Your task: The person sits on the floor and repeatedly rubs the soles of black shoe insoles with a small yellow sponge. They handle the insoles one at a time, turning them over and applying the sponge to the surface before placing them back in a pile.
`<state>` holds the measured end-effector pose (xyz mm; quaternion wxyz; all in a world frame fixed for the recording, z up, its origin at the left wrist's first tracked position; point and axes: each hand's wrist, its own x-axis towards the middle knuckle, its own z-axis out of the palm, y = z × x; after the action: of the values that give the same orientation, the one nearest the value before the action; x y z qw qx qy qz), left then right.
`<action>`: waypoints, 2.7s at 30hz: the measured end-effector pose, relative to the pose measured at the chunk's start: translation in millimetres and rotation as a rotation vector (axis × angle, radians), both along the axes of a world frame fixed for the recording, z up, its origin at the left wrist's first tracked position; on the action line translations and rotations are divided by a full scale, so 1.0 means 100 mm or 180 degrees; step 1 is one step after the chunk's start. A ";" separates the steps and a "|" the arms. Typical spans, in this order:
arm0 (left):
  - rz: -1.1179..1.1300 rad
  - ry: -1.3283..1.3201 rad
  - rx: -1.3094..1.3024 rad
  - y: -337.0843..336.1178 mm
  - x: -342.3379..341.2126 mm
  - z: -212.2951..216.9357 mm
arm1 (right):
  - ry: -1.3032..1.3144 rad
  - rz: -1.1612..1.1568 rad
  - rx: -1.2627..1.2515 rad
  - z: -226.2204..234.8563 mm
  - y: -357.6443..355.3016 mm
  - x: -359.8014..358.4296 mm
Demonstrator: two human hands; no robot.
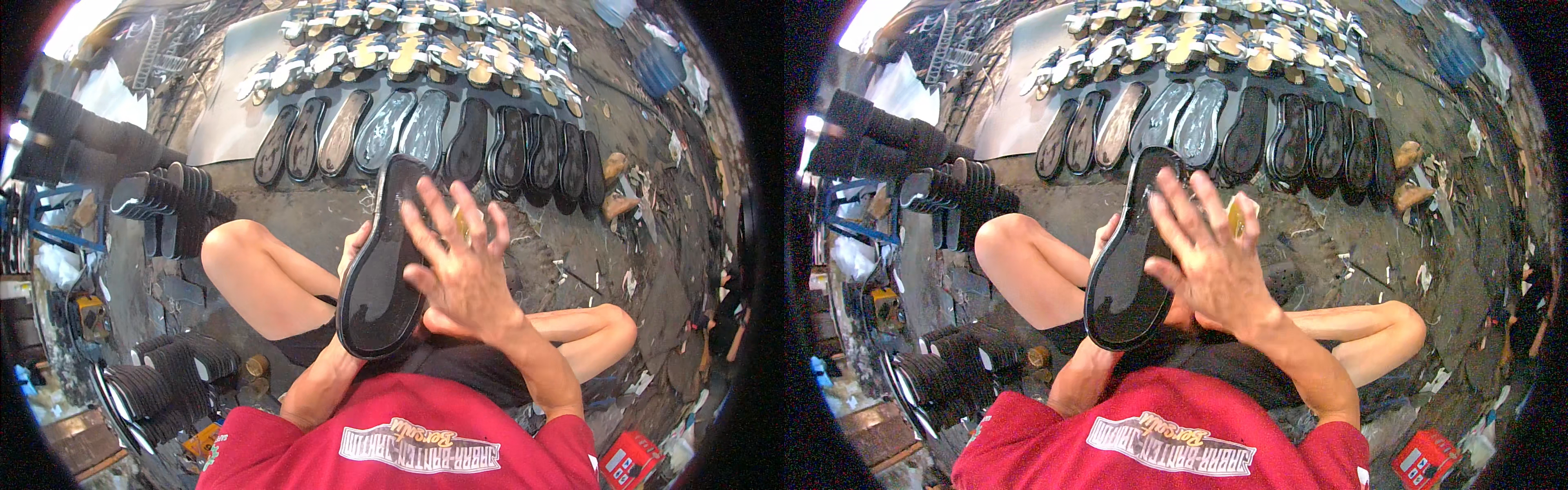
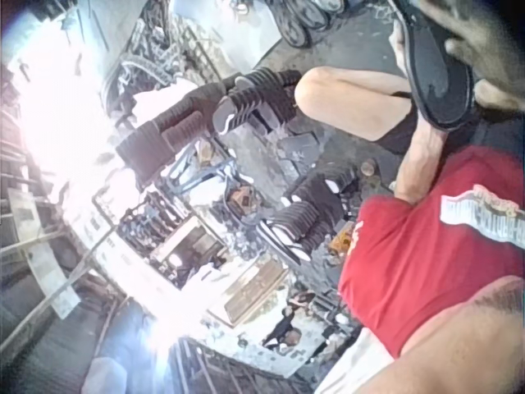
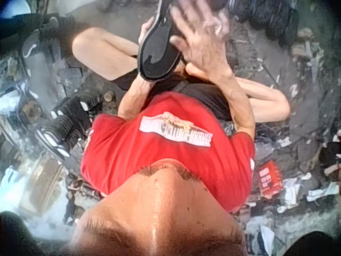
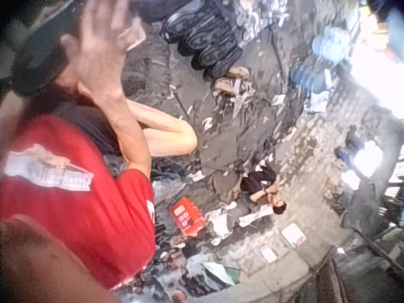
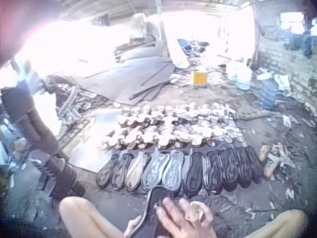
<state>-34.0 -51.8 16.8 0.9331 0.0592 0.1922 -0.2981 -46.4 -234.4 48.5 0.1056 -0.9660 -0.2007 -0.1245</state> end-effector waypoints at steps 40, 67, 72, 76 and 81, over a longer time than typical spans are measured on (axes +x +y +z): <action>-0.0256 -0.0085 -0.0250 0.13 0.06 -0.15 | 0.0608 0.1085 -0.0124 0.03 -0.04 0.10; -0.0505 -0.0504 -0.0496 0.15 0.08 -0.09 | 0.0724 0.2004 0.1112 0.02 -0.14 -0.07; -0.0367 -0.0255 -0.0216 0.20 0.20 -0.09 | 0.0609 0.0777 0.0358 0.04 -0.03 -0.04; -0.0457 -0.0479 -0.0102 0.16 0.27 -0.02 | 0.0345 0.1341 0.0515 -0.07 0.03 -0.29; -0.0133 -0.0366 0.0089 0.24 0.12 -0.17 | 0.0424 0.0647 0.0069 0.15 -0.09 -0.02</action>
<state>-21.5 -27.5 -0.2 0.9353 0.0932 0.1412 -0.3109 -48.1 -243.6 64.0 0.1412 -0.9456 -0.2888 -0.0508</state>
